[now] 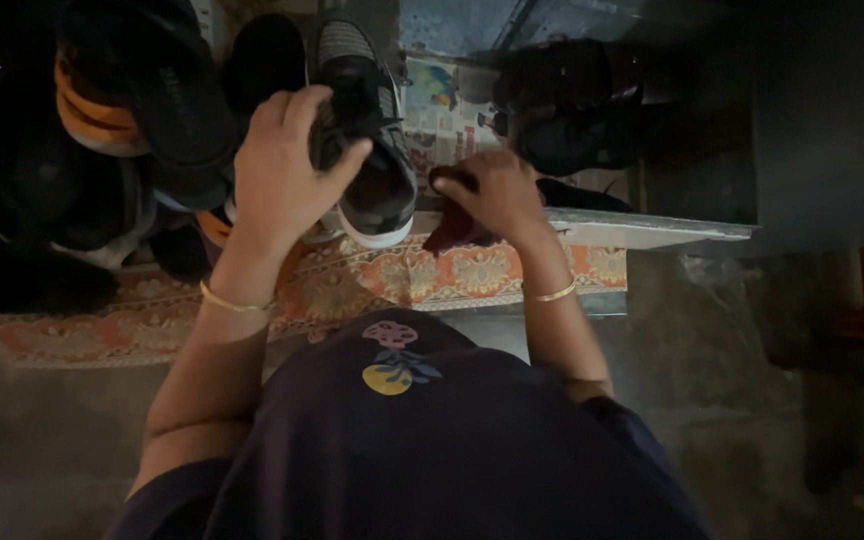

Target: The person wipes several pairs of shoes with a dark cloth. They handle orange clogs, black sandals, white slip-ons, and black sneakers, wiping each one individually before placing them back into a shoe rack.

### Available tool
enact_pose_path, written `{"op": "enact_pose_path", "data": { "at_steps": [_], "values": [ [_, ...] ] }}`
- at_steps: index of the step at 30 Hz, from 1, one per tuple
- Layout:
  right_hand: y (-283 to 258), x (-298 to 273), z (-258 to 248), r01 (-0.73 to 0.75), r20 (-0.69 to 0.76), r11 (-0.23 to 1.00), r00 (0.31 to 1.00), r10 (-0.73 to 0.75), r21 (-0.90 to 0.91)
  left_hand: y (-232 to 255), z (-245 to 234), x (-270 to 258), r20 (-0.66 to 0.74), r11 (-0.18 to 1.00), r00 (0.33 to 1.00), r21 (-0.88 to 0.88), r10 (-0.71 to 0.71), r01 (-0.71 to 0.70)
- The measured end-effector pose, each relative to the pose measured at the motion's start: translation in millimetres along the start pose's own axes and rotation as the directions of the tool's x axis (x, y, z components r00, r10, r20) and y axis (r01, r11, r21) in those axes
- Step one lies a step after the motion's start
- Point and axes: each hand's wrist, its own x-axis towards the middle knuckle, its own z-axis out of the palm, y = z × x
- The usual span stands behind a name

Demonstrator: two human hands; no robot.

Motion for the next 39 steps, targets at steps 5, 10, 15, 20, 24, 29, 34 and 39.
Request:
{"op": "enact_pose_path", "data": {
  "at_steps": [5,10,15,20,24,29,34,39],
  "values": [
    [-25.9,45.6,-20.4,0.288,-0.268,0.831,0.948,-0.175,0.476,-14.4,28.8,13.5,0.055,0.923,0.989,-0.357,-0.136,0.146],
    [-46.5,84.7,-0.4,0.191,-0.074,0.414,0.957,-0.282,0.89,-27.3,37.1,15.4,0.075,0.794,0.97,-0.561,-0.233,0.234],
    [-24.0,95.8,15.9,0.026,-0.071,-0.178,0.965,-0.253,0.984,-36.8,39.1,15.9,0.344,0.334,0.85,-0.809,-0.399,0.484],
    [7.3,113.3,1.6,-0.089,-0.119,-0.61,0.949,-0.291,0.787,-47.2,33.0,10.3,0.409,0.008,0.812,-0.891,-0.417,0.453],
    [-3.3,106.8,-11.4,-0.06,-0.005,-0.416,0.988,-0.152,0.907,-46.7,28.5,10.5,0.358,0.121,0.814,-0.882,-0.457,0.456],
    [-40.9,88.7,-20.6,0.309,-0.168,0.423,0.926,-0.337,0.852,-41.7,28.1,19.2,0.272,0.299,0.876,-0.864,-0.398,0.404],
    [-55.9,86.1,-18.0,0.615,-0.31,0.624,0.786,-0.536,0.481,-51.4,15.7,11.8,0.198,0.214,0.966,-0.949,-0.165,0.231],
    [-53.3,89.0,-10.4,0.502,-0.209,0.69,0.859,-0.466,0.522,-48.1,16.9,16.0,0.372,0.285,0.881,-0.846,-0.291,0.451]
  ]
}}
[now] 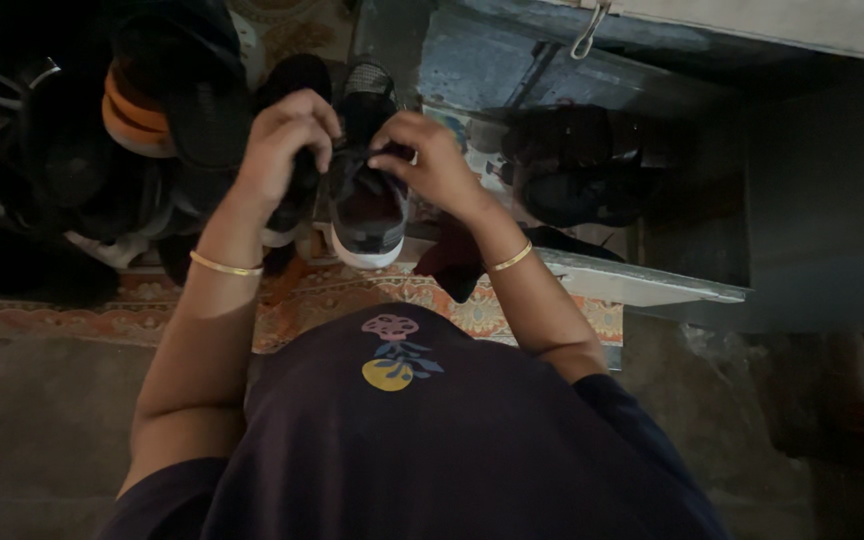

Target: The person wipes several pairs of shoes with a dark cloth. They handle orange clogs, black sandals, white slip-ons, and black sneakers, wiping each one individually before placing them back into a shoe rack.

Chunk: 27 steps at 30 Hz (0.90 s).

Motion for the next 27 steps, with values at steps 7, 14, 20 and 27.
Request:
{"op": "enact_pose_path", "data": {
  "at_steps": [7,14,20,27],
  "values": [
    [14.5,-1.5,7.3,-0.117,-0.126,0.983,0.983,0.135,0.14,9.3,32.0,-6.6,0.091,0.59,0.951,0.765,0.296,-0.257],
    [62.8,-9.8,-59.4,0.076,-0.609,0.848,0.729,0.312,0.524,1.1,48.5,-21.9,-0.067,0.528,0.948,0.842,0.312,-0.114],
    [92.6,-12.1,-93.0,-0.202,-0.763,0.973,0.644,0.05,-0.107,1.2,45.5,-22.3,-0.012,0.519,0.951,0.84,0.31,-0.159],
    [20.6,-23.2,-20.2,-0.145,-0.341,0.987,0.933,0.111,-0.073,16.1,35.8,-12.4,0.078,0.573,0.972,0.796,0.222,-0.195]
  ]
}}
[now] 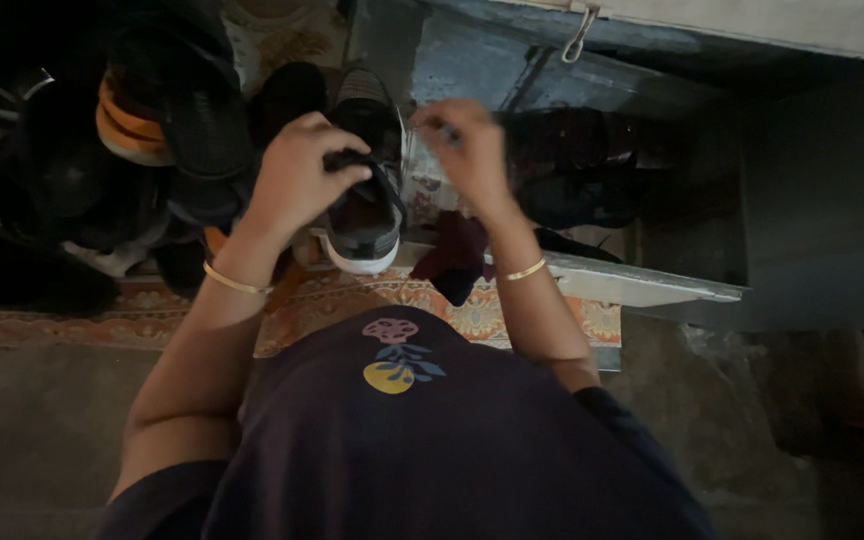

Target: The person wipes several pairs of shoes with a dark cloth. They handle orange clogs, black sandals, white slip-ons, and black sneakers, wiping each one individually before placing them back into a shoe rack.

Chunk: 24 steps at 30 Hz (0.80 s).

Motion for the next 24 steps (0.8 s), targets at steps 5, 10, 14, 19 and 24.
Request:
{"op": "enact_pose_path", "data": {
  "at_steps": [5,10,14,19,24],
  "values": [
    [-34.7,-9.2,8.3,-0.096,0.252,0.995,0.964,0.084,0.036,-16.4,11.0,9.3,0.018,0.995,0.997,-0.059,-0.075,0.076],
    [-52.3,-16.8,22.4,-0.071,0.188,0.996,0.979,0.081,-0.062,-26.1,31.8,37.2,0.005,0.98,0.999,0.194,-0.046,0.044],
    [-52.3,-22.2,23.6,-0.064,0.13,0.998,0.99,0.063,0.001,-31.6,48.0,66.4,0.23,0.908,0.97,0.418,-0.076,-0.028],
    [-30.3,-19.8,19.0,0.039,0.077,0.998,0.996,-0.043,0.049,-61.6,52.4,72.9,0.216,0.911,0.943,-0.273,-0.254,0.309],
    [-12.2,-29.3,8.3,-0.117,0.3,0.989,0.95,0.086,0.086,-108.2,55.3,58.4,0.262,-0.053,0.91,-0.964,-0.322,0.259]
  ]
}}
